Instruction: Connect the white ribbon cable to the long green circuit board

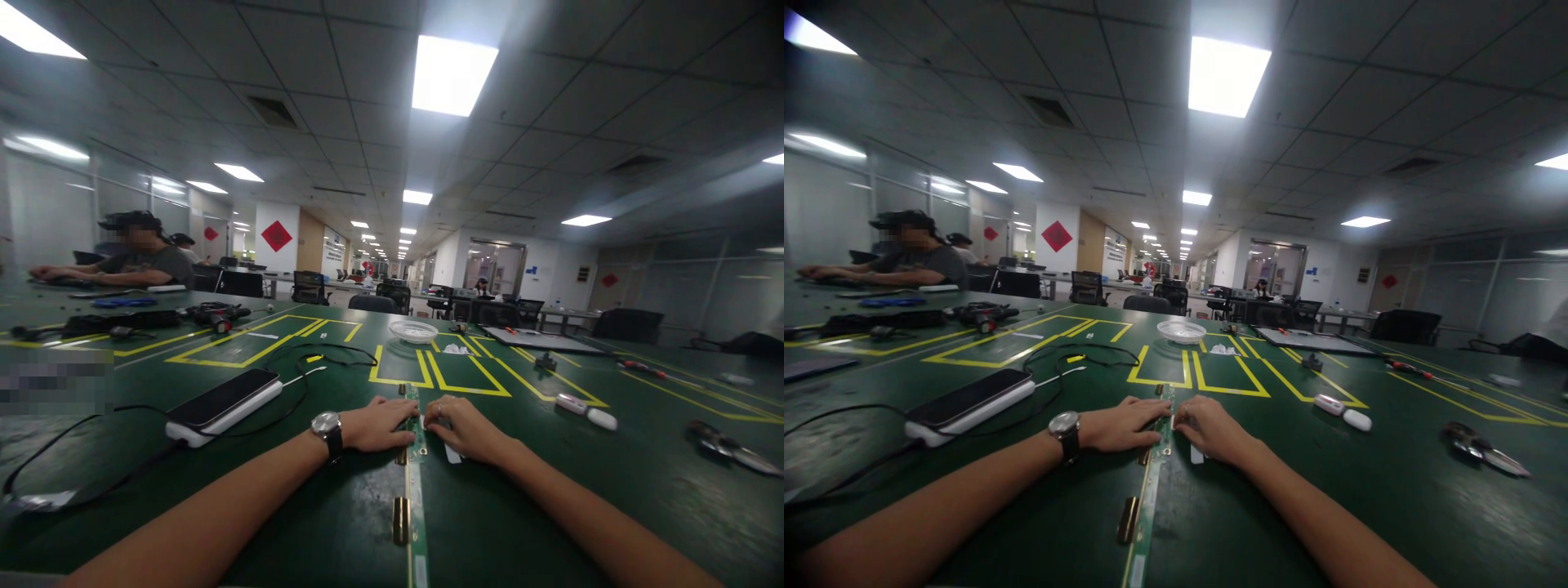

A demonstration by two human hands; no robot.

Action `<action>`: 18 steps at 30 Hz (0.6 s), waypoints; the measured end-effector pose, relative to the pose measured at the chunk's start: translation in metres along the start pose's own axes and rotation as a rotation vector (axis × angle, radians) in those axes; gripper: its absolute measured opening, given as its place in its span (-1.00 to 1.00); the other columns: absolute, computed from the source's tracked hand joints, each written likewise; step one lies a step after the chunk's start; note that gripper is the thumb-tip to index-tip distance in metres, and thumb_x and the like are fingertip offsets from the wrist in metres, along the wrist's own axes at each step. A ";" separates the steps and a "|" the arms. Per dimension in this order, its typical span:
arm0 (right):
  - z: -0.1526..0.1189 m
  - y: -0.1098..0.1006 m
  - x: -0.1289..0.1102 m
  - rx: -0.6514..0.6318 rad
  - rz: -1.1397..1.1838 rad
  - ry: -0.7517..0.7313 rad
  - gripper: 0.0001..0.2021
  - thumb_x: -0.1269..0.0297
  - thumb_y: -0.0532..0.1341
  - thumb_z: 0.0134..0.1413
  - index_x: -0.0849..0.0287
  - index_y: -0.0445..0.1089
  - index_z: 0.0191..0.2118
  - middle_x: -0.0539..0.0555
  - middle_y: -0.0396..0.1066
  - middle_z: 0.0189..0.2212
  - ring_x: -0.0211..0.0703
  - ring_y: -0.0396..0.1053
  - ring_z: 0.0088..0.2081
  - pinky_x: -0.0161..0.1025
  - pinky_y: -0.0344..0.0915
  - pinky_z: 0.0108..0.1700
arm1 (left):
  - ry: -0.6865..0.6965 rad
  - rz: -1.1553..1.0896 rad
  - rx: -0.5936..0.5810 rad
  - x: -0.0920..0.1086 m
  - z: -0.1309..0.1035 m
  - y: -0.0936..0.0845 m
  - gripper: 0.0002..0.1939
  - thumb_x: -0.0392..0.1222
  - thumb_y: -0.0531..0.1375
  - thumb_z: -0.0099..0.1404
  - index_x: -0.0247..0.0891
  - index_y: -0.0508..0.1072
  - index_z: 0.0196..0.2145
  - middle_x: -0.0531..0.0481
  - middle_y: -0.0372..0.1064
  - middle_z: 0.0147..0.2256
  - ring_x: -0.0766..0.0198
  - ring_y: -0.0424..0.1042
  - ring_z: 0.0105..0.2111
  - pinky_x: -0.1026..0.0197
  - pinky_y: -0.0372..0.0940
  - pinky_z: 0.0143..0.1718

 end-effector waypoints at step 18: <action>0.008 0.000 -0.015 -0.163 0.093 -0.172 -0.47 0.63 0.03 0.09 0.13 0.42 0.13 0.09 0.41 0.11 -0.16 0.32 0.15 -0.17 0.16 0.26 | -0.130 0.050 0.247 -0.016 -0.007 -0.034 -0.53 0.03 -0.12 0.51 -0.17 0.16 0.27 -0.13 0.06 0.32 0.06 0.05 0.30 -0.06 -0.02 0.26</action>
Point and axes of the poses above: each hand's wrist, its own z-axis towards the middle knuckle, its own y-axis out of the palm, x = y × z, the point moved 6 cm from there along z, towards the middle knuckle
